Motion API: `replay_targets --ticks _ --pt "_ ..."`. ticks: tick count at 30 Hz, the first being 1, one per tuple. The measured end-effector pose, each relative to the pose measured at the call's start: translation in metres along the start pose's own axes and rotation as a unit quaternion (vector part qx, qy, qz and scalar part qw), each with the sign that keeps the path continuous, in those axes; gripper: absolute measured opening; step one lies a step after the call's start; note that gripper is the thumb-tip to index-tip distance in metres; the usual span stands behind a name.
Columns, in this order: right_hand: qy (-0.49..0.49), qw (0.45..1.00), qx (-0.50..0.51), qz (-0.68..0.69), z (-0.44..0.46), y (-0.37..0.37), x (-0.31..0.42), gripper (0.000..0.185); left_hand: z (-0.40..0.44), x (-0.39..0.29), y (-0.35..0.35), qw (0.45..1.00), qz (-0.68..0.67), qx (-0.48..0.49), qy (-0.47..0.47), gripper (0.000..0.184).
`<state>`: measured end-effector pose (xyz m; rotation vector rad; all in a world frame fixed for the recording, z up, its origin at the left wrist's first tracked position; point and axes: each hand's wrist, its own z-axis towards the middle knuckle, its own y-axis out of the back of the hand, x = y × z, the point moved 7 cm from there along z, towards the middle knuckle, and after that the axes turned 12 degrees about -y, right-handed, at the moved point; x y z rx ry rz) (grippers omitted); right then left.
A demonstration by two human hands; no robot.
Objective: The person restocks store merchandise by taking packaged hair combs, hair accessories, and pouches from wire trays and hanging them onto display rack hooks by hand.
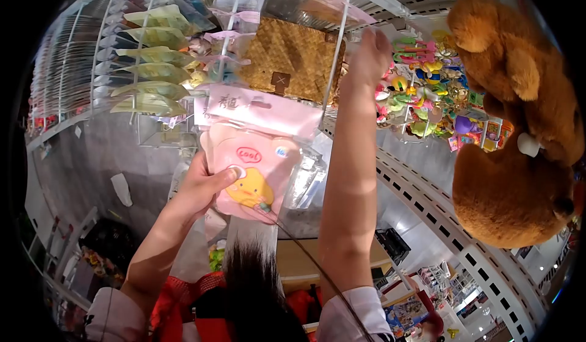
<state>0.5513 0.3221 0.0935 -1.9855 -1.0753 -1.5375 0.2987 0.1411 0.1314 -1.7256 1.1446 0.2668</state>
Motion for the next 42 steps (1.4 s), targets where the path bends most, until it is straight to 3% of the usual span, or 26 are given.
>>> replay_targets --ticks 1,5,6,8,11,14,18,19,20,22,28,31,38,40,42 --pt "-0.011 0.999 -0.045 0.021 -0.022 0.014 0.006 0.028 0.004 -0.004 -0.003 1.000 0.019 -0.008 -0.013 0.037" --pt "-0.067 0.987 0.110 0.095 -0.127 0.023 0.019 0.032 0.017 -0.013 -0.010 0.990 0.097 -0.034 -0.094 0.031" --pt "-0.122 0.983 0.103 0.092 -0.147 0.022 0.018 0.026 0.019 -0.013 -0.010 0.985 0.118 -0.040 -0.120 0.029" --pt "-0.085 0.986 0.140 -0.008 -0.161 0.026 0.007 0.020 0.021 -0.005 -0.008 0.990 0.073 -0.054 -0.107 0.026" --pt "-0.102 0.981 0.057 0.154 -0.165 0.043 0.003 0.014 0.017 -0.003 -0.005 0.992 0.052 -0.059 -0.095 0.023" --pt "-0.061 0.977 -0.011 0.206 -0.165 0.070 0.014 0.011 0.004 -0.006 0.011 0.989 0.083 -0.089 -0.085 0.021" --pt "-0.084 0.992 0.052 0.080 -0.161 0.096 -0.009 0.009 -0.029 -0.020 0.049 0.978 0.162 -0.119 -0.047 0.020" --pt "-0.041 0.999 0.014 -0.016 -0.163 0.092 -0.004 0.009 -0.035 -0.021 0.058 0.979 0.153 -0.122 -0.053 0.020" --pt "-0.092 0.994 0.049 -0.023 -0.165 0.091 -0.016 0.009 -0.039 -0.021 0.065 0.980 0.144 -0.126 -0.058 0.021" --pt "-0.006 0.993 0.062 -0.102 -0.163 0.080 -0.017 0.010 -0.041 -0.023 0.073 0.980 0.152 -0.122 -0.051 0.022" --pt "-0.032 0.998 0.030 -0.042 -0.163 0.072 -0.030 0.009 -0.035 -0.019 0.064 0.981 0.169 -0.095 -0.027 0.027" --pt "0.000 0.998 0.015 -0.053 -0.161 0.080 -0.039 0.010 -0.030 -0.019 0.051 0.980 0.179 -0.078 -0.049 0.027" --pt "-0.056 0.991 0.101 0.062 -0.136 0.066 -0.054 0.008 -0.028 -0.015 0.052 0.981 0.196 0.006 -0.010 0.021" --pt "-0.046 0.991 0.107 0.066 -0.133 0.073 -0.061 0.008 -0.027 -0.015 0.053 0.977 0.209 0.031 -0.037 0.023" --pt "-0.043 0.995 0.057 0.064 -0.133 0.081 -0.065 0.009 -0.027 -0.014 0.053 0.977 0.205 0.037 -0.040 0.024"
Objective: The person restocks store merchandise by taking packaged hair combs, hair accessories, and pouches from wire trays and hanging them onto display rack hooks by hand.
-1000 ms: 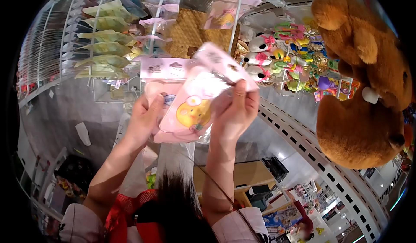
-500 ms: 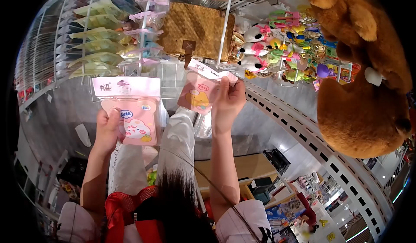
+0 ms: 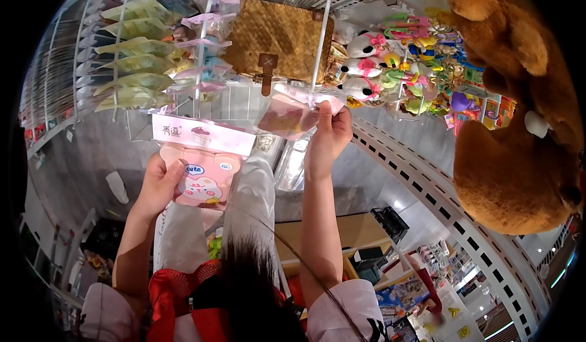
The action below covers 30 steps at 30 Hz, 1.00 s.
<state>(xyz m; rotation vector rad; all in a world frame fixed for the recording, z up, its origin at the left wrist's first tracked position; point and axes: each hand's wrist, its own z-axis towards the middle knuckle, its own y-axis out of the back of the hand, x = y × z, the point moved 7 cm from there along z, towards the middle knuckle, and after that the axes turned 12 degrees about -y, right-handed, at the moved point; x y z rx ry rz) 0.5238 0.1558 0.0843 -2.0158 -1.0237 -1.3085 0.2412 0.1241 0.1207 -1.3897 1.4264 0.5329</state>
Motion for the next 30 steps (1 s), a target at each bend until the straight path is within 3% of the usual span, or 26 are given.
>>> replay_targets --ticks 5,8,12,16,19,21,23,25,28,30 --pt "-0.044 0.997 -0.056 -0.040 0.013 -0.005 0.009 0.009 0.003 -0.002 -0.005 1.000 -0.025 -0.004 -0.004 0.024" --pt "-0.055 0.997 -0.032 0.038 0.053 -0.029 0.008 0.010 0.005 -0.002 -0.007 0.999 -0.028 -0.015 0.011 0.023" --pt "-0.004 0.999 -0.040 -0.025 0.098 -0.064 0.037 0.010 0.008 -0.006 -0.015 0.997 -0.064 -0.027 0.020 0.030" --pt "0.007 0.999 -0.042 0.034 0.128 -0.074 0.049 0.010 0.008 -0.007 -0.020 0.993 -0.095 -0.041 0.060 0.034" --pt "0.021 0.995 -0.102 -0.014 0.102 -0.058 0.061 0.023 0.014 -0.009 -0.026 0.992 -0.102 -0.070 0.041 0.036" --pt "-0.012 0.998 -0.068 0.011 0.055 -0.047 0.072 0.032 0.020 -0.018 -0.031 0.990 -0.104 -0.090 0.013 0.033" --pt "-0.062 0.994 0.048 0.081 0.000 -0.056 0.077 0.023 0.025 -0.021 -0.029 0.992 -0.076 -0.105 0.003 0.033" --pt "-0.120 0.980 0.148 -0.051 -0.045 -0.067 0.067 0.045 0.028 -0.021 -0.027 0.993 -0.031 -0.112 -0.018 0.028" --pt "-0.147 0.975 0.139 -0.093 -0.071 -0.067 0.043 0.027 0.028 -0.022 -0.027 0.993 0.015 -0.111 -0.022 0.023" --pt "-0.132 0.983 0.119 0.036 -0.069 -0.062 0.052 0.024 0.024 -0.013 -0.020 0.990 -0.018 -0.134 -0.047 0.021"
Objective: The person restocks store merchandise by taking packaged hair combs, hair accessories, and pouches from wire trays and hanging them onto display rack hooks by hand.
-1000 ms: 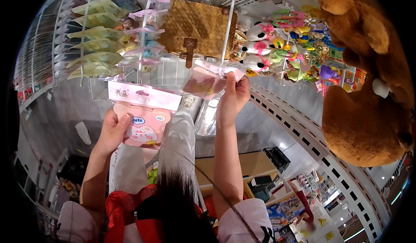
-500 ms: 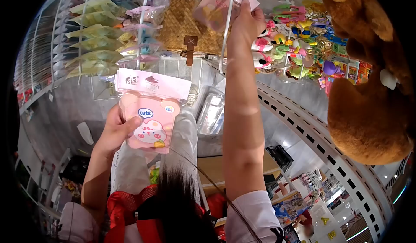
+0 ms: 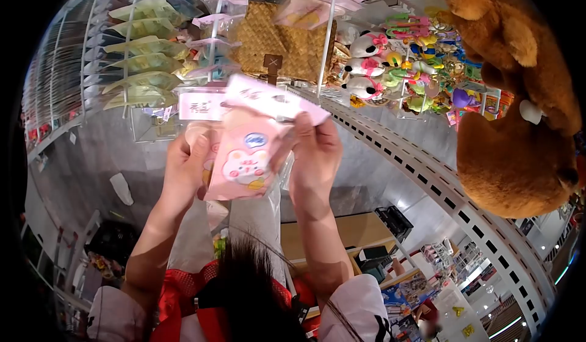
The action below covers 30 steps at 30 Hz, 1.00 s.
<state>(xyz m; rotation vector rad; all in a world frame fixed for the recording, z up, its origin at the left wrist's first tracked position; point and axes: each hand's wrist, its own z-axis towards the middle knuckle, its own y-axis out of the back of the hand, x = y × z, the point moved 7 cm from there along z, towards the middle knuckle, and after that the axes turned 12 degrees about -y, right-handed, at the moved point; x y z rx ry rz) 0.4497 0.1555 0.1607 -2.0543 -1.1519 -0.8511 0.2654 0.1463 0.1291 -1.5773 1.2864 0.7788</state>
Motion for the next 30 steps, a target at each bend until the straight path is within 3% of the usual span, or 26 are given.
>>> replay_targets --ticks 2,3,6,9,14,21,27,30 --pt "0.047 0.994 -0.073 0.059 0.005 0.030 -0.002 0.021 -0.003 0.004 0.009 0.999 0.008 -0.030 0.011 0.021" --pt "0.056 0.993 -0.095 0.052 0.006 0.038 0.001 0.020 -0.006 0.010 0.017 0.997 -0.015 -0.032 0.073 0.022" --pt "0.037 0.987 -0.151 -0.051 0.009 0.065 0.000 0.016 -0.006 -0.005 0.026 0.978 -0.184 -0.092 0.024 0.024" --pt "0.055 0.969 -0.172 -0.166 0.018 0.076 -0.005 0.014 -0.012 -0.006 0.048 0.984 -0.139 -0.082 0.073 0.032" --pt "0.128 0.936 -0.180 -0.274 0.032 0.076 -0.007 0.016 -0.011 -0.013 0.045 0.996 -0.061 -0.048 0.035 0.030" --pt "0.125 0.979 -0.144 -0.069 0.044 0.076 -0.017 0.012 -0.011 -0.004 0.031 0.999 -0.049 -0.007 0.016 0.032" --pt "0.096 0.986 -0.130 -0.044 0.063 0.083 -0.028 0.013 -0.008 -0.011 0.028 0.999 -0.037 -0.012 -0.006 0.027" --pt "0.103 0.972 -0.190 -0.087 0.093 0.072 -0.014 0.014 -0.008 -0.004 0.036 0.996 -0.016 0.048 0.080 0.023"
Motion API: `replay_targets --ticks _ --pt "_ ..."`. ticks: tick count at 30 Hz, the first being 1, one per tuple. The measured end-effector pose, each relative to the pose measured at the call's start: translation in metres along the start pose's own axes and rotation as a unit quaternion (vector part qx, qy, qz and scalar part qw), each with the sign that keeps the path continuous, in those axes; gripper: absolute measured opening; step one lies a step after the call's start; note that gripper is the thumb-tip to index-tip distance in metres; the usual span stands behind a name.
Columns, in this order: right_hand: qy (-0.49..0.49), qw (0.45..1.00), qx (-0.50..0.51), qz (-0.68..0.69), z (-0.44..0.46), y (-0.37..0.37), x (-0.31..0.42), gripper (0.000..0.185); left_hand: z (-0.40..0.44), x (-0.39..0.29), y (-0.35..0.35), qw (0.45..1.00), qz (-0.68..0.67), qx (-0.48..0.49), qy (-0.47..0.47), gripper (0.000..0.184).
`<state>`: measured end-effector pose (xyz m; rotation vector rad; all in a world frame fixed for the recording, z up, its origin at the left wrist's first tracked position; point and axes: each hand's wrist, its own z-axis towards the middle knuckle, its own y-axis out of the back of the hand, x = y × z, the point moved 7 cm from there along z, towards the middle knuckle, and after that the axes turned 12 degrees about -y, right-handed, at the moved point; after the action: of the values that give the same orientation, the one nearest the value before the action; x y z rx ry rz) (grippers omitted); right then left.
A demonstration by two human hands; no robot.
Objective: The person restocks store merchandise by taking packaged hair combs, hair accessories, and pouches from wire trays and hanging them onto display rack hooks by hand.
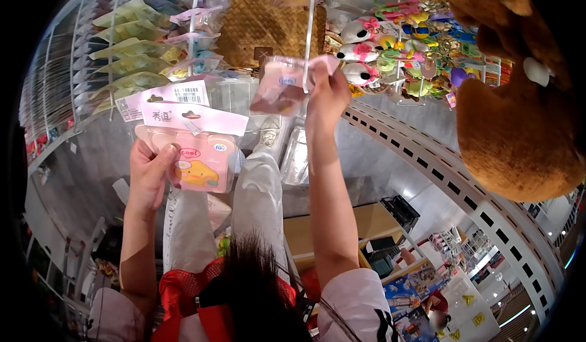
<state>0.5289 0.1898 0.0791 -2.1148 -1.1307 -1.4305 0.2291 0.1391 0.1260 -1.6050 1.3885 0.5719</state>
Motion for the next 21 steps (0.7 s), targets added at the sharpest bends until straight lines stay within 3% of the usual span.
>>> replay_targets --ticks 2,4,5,8,9,13,15,17,18,19,20,21 --pt "-0.026 0.994 0.033 0.096 0.013 -0.029 0.019 0.013 0.001 -0.008 -0.008 0.999 0.005 -0.036 -0.009 0.023" --pt "0.000 1.000 -0.010 -0.020 0.036 -0.040 0.037 0.013 0.003 -0.011 -0.010 0.998 0.008 -0.063 -0.028 0.022" --pt "0.031 0.998 0.040 0.048 0.052 -0.051 0.038 0.014 0.004 -0.009 -0.009 0.997 0.006 -0.072 -0.040 0.021" --pt "0.081 0.997 -0.007 0.010 0.079 -0.060 0.054 0.016 0.006 -0.002 -0.010 0.995 0.010 -0.080 -0.053 0.019" --pt "0.059 0.994 0.026 0.085 0.091 -0.063 0.048 0.013 0.007 -0.002 -0.011 0.995 0.011 -0.081 -0.055 0.019" --pt "0.136 0.987 -0.084 0.017 0.050 -0.034 0.067 0.015 0.010 0.001 -0.019 0.997 -0.016 -0.071 -0.031 0.019" --pt "0.161 0.985 -0.058 0.030 0.000 -0.022 0.079 0.021 0.010 -0.005 -0.024 0.995 -0.018 -0.087 -0.052 0.019" --pt "0.101 0.992 0.072 -0.025 -0.052 -0.026 0.071 0.027 0.012 -0.011 -0.028 0.994 -0.014 -0.092 -0.064 0.018" --pt "0.043 0.988 0.149 0.012 -0.078 -0.038 0.067 0.024 0.012 -0.012 -0.029 0.994 -0.005 -0.095 -0.046 0.017" --pt "0.046 0.977 0.208 -0.014 -0.098 -0.045 0.056 0.020 0.011 -0.013 -0.031 0.995 0.004 -0.096 -0.026 0.016" --pt "-0.031 0.977 0.191 -0.086 -0.111 -0.045 0.040 0.019 0.011 -0.012 -0.032 0.995 0.015 -0.095 -0.006 0.015" --pt "-0.081 0.977 0.197 -0.021 -0.113 -0.041 0.028 0.020 0.011 -0.007 -0.030 0.994 0.013 -0.098 -0.037 0.014"
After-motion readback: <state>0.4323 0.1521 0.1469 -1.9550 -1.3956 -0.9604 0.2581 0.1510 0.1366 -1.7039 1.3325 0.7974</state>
